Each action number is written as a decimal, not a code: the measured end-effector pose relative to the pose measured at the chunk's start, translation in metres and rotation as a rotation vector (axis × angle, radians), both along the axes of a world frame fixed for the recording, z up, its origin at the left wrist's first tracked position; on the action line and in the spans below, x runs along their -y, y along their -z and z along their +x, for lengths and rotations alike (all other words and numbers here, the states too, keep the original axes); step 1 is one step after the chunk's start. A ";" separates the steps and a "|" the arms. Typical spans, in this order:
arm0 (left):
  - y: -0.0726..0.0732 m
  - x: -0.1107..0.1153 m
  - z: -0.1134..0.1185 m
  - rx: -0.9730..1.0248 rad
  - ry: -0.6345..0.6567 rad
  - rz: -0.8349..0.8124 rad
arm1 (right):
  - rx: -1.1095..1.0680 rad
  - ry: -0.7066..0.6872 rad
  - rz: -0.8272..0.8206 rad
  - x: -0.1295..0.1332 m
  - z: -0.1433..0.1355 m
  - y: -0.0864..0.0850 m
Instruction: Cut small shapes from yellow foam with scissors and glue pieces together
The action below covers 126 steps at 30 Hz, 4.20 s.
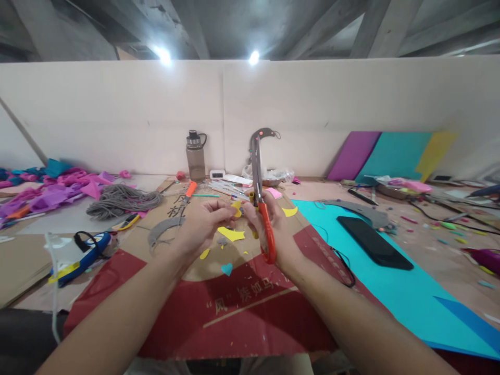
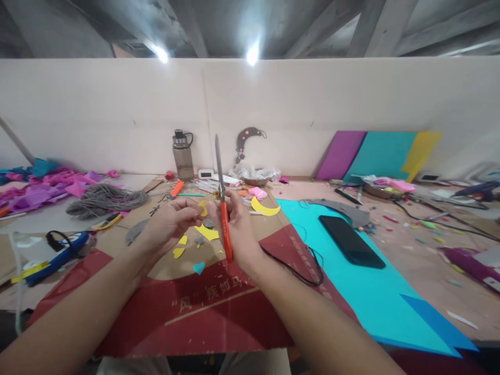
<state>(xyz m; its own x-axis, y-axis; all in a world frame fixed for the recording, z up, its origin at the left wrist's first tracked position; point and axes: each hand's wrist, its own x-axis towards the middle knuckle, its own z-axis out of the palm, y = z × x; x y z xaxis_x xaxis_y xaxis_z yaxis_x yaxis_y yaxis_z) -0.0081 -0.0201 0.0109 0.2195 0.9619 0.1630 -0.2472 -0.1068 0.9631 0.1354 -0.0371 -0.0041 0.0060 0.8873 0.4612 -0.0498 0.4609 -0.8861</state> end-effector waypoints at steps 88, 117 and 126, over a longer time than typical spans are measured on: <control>-0.001 -0.011 -0.012 0.343 -0.051 -0.089 | 0.328 -0.279 -0.102 0.005 0.000 0.013; -0.017 -0.014 -0.034 -0.023 -0.056 0.013 | 0.589 -0.242 -0.011 0.006 0.016 -0.007; -0.021 -0.017 -0.040 -0.085 -0.050 0.001 | 0.566 -0.296 -0.030 0.006 0.016 -0.010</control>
